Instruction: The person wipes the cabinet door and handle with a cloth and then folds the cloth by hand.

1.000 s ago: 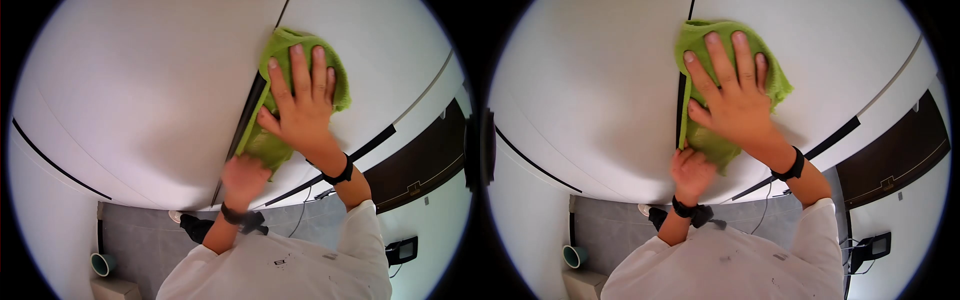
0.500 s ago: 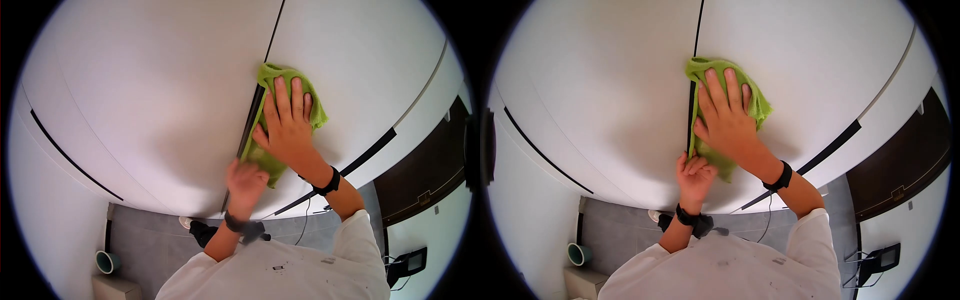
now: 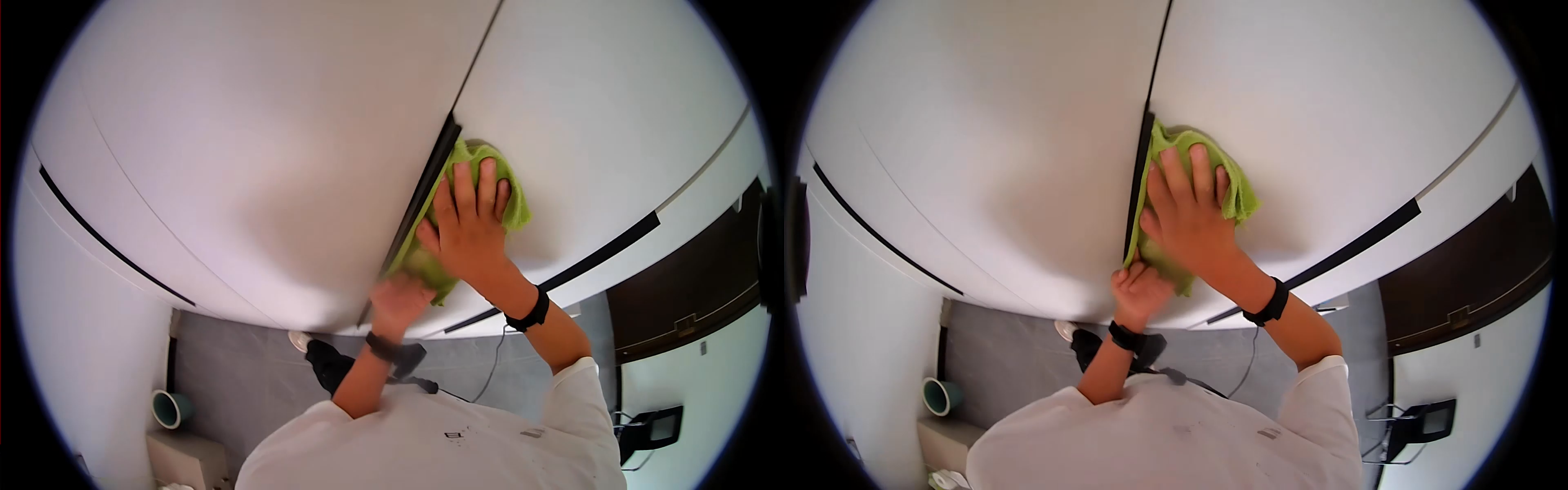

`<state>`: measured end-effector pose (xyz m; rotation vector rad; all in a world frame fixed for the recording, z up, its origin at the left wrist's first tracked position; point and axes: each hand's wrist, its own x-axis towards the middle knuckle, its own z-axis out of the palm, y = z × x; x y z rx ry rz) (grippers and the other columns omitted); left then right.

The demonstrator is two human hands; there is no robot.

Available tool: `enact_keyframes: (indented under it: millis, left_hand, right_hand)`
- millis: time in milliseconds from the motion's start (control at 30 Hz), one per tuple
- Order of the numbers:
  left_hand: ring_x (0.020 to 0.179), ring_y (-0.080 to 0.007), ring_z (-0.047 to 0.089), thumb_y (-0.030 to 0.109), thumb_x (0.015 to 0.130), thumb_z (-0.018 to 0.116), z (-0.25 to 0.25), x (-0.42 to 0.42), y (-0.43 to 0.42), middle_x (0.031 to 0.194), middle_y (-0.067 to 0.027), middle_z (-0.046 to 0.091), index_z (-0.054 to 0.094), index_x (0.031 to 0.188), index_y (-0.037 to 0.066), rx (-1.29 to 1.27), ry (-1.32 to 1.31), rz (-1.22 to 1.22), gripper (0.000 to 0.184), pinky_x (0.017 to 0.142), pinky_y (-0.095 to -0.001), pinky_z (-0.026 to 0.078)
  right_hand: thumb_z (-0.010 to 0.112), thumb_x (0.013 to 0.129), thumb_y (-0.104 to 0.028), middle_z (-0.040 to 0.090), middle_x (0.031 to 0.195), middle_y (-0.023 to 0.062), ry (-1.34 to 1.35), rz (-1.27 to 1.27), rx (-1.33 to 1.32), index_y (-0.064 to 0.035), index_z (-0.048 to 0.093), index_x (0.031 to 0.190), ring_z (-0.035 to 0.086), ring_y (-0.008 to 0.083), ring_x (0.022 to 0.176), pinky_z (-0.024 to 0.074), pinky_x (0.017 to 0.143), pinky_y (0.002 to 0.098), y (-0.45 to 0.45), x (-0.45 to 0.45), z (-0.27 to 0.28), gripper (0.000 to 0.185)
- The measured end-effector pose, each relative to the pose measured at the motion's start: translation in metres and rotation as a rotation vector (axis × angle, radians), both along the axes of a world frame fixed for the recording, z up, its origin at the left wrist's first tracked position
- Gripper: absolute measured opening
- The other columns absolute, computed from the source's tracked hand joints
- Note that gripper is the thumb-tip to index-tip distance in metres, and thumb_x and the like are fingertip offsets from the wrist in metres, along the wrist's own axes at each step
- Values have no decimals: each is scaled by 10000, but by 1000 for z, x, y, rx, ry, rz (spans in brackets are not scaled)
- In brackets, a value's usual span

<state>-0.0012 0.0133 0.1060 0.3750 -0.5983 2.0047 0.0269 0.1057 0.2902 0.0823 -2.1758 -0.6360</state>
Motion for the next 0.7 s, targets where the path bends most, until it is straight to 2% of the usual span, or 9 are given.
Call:
enact_keyframes:
  millis: [100, 133, 167, 367, 433, 533, 633, 667, 700]
  left_hand:
    - [623, -30, 466, 187, 830, 529, -44, -6, 2, 572, 98, 434, 510, 1313, 161, -65, 14, 68, 484, 963, -378, 353]
    - [631, -102, 449, 231, 789, 558, -33, -12, -4, 587, 43, 435, 484, 973, 162, -48, 95, 4, 210, 861, -384, 359]
    - [638, -175, 432, 275, 747, 586, -32, -14, -7, 603, -13, 435, 458, 633, 162, -33, 162, -61, 205, 760, -391, 365]
    - [733, -204, 414, 219, 706, 606, -79, -14, 1, 771, -23, 475, 458, 769, 129, 48, 99, -115, 185, 851, -431, 325]
    - [840, -216, 448, 201, 703, 610, -73, -10, -2, 902, -32, 509, 534, 948, 120, 137, 73, -66, 269, 881, -470, 328]
    - [934, -240, 478, 212, 707, 605, -71, -6, -2, 990, -44, 538, 531, 1168, 130, 59, 15, -56, 474, 914, -493, 332]
    - [935, -165, 458, 245, 794, 632, -68, -7, -3, 911, 51, 536, 573, 1126, 210, 31, 109, -54, 339, 948, -482, 333]
    - [913, -164, 440, 266, 811, 628, -97, -4, 0, 914, 50, 527, 570, 1127, 210, -357, 315, 153, 325, 953, -484, 326]
    - [880, -157, 424, 334, 838, 638, -132, -5, 10, 917, 65, 519, 563, 1146, 220, -277, 298, 157, 336, 956, -484, 320]
  right_hand:
    - [617, 786, -377, 317, 1401, 299, -67, -20, 37, 47, 454, 1239, 259, 598, 1272, 263, 927, 706, -1, -4, -9, 641]
    - [603, 802, -389, 308, 1395, 318, -39, -51, 50, 54, 435, 1247, 255, 607, 1267, 256, 926, 714, -5, -6, -10, 650]
    - [589, 818, -401, 300, 1388, 337, -24, -82, 60, 62, 416, 1255, 252, 617, 1262, 249, 926, 721, -8, -5, -12, 660]
    - [551, 870, -417, 114, 1482, 346, -57, -65, 82, 85, 272, 1373, 64, 600, 1346, 170, 984, 723, -2, 0, -14, 764]
    - [625, 784, -393, 358, 1355, 303, 32, -44, 83, 31, 474, 1219, 302, 606, 1233, 276, 888, 717, -4, -2, -16, 626]
    - [625, 789, -422, 379, 1339, 290, 57, -29, 90, 22, 483, 1206, 313, 590, 1232, 282, 883, 699, 2, -2, -18, 626]
    - [630, 795, -417, 364, 1364, 272, 79, -15, 106, 24, 465, 1230, 294, 561, 1264, 273, 931, 672, 4, 4, -17, 641]
    - [629, 808, -396, 330, 1397, 271, 74, 25, 120, 38, 431, 1269, 265, 547, 1294, 257, 978, 660, 4, 2, -16, 664]
    - [629, 808, -396, 330, 1397, 271, 103, 7, 125, 38, 431, 1269, 265, 547, 1294, 257, 978, 660, 4, -1, -15, 664]
